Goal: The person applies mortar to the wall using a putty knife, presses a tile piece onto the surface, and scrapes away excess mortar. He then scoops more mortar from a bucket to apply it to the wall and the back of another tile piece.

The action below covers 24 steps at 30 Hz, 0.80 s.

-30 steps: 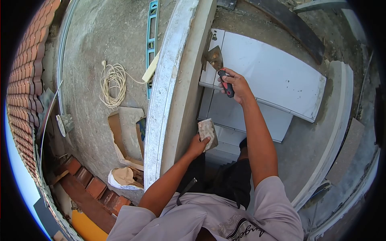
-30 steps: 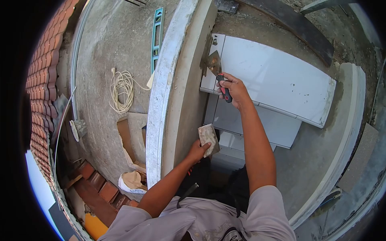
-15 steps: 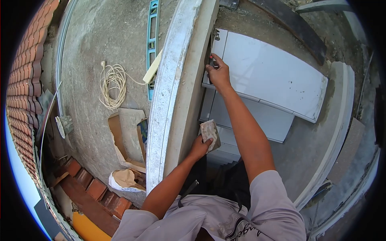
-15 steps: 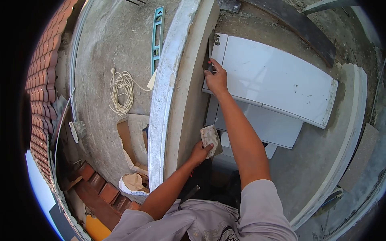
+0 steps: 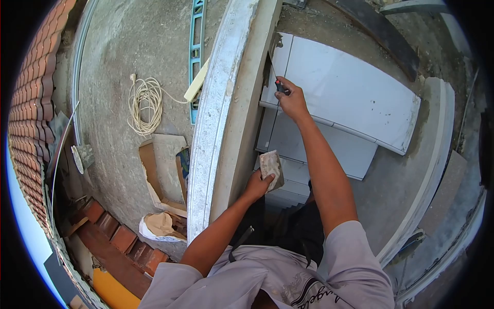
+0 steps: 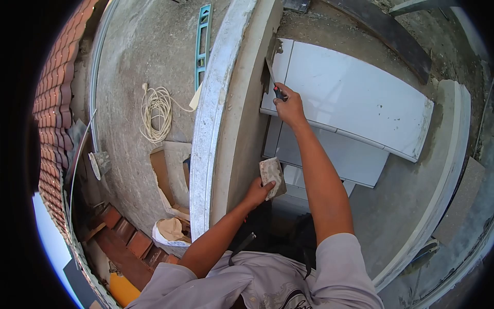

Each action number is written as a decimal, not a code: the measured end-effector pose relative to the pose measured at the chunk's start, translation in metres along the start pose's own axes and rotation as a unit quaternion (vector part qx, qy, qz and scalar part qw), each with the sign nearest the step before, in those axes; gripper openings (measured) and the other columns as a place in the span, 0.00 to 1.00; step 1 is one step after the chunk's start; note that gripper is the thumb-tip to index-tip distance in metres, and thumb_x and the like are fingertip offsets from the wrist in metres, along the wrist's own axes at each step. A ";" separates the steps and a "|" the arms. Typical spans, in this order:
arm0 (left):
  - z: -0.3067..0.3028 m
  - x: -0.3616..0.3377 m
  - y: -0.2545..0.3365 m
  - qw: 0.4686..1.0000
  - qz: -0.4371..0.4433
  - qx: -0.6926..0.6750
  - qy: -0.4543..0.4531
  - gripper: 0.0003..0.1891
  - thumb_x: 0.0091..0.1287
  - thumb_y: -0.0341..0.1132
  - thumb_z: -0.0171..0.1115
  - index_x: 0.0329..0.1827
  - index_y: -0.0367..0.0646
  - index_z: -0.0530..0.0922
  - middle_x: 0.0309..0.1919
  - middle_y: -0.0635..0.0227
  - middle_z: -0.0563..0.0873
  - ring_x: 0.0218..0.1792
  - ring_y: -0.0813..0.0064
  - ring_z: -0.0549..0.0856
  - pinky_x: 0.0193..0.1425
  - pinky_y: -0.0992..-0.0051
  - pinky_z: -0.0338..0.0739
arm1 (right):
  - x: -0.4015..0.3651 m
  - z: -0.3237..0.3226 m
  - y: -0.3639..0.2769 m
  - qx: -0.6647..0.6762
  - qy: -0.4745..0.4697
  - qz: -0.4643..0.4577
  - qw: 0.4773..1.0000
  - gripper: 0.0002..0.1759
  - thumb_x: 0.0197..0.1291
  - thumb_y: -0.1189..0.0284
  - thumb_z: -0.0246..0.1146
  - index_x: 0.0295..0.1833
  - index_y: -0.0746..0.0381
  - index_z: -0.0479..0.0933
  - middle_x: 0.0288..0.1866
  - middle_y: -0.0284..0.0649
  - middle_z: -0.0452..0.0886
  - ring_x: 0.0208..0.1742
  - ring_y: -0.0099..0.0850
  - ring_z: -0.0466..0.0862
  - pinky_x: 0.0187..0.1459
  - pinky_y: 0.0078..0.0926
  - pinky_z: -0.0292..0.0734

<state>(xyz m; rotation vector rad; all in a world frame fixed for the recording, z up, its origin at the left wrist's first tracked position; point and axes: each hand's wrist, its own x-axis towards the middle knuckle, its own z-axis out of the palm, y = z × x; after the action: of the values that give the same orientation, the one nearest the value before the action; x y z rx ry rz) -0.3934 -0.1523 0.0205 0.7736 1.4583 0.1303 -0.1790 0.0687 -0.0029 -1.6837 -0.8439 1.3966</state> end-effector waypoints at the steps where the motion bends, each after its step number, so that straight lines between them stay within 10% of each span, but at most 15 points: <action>1: 0.001 0.001 -0.001 1.000 -0.004 0.011 0.002 0.20 0.69 0.37 0.66 0.57 0.31 0.79 0.49 0.52 0.88 0.52 0.60 0.87 0.58 0.65 0.78 | -0.020 0.015 0.014 0.010 0.012 -0.023 1.000 0.31 0.60 0.82 0.65 0.71 0.58 0.76 0.49 0.41 0.85 0.46 0.28 0.81 0.50 0.27 0.77; 5: 0.002 0.004 -0.004 1.000 -0.021 0.021 0.004 0.19 0.70 0.36 0.66 0.57 0.31 0.79 0.51 0.53 0.88 0.53 0.62 0.87 0.59 0.66 0.77 | -0.082 0.041 0.029 0.056 0.001 -0.012 0.998 0.31 0.60 0.83 0.65 0.71 0.61 0.75 0.63 0.46 0.83 0.60 0.32 0.81 0.62 0.26 0.73; 17: 0.010 -0.028 -0.013 0.995 -0.067 0.074 0.019 0.19 0.71 0.35 0.64 0.59 0.31 0.79 0.50 0.55 0.88 0.51 0.64 0.86 0.58 0.66 0.77 | -0.141 0.073 0.049 0.149 -0.005 0.027 0.988 0.29 0.57 0.78 0.66 0.67 0.60 0.77 0.58 0.51 0.85 0.57 0.40 0.85 0.61 0.28 0.76; 24: 0.056 -0.044 0.005 0.990 -0.069 0.121 -0.024 0.18 0.71 0.36 0.65 0.58 0.33 0.79 0.49 0.58 0.88 0.46 0.67 0.87 0.54 0.68 0.80 | -0.306 -0.137 -0.003 0.085 0.073 -0.038 0.993 0.23 0.65 0.78 0.64 0.67 0.64 0.76 0.50 0.38 0.85 0.48 0.24 0.83 0.51 0.22 0.78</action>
<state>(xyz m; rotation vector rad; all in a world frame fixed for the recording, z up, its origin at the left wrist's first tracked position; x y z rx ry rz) -0.3471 -0.1935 0.0552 0.8614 1.4936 -0.1730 -0.0984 -0.2151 0.1561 -1.5857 -0.6791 1.2418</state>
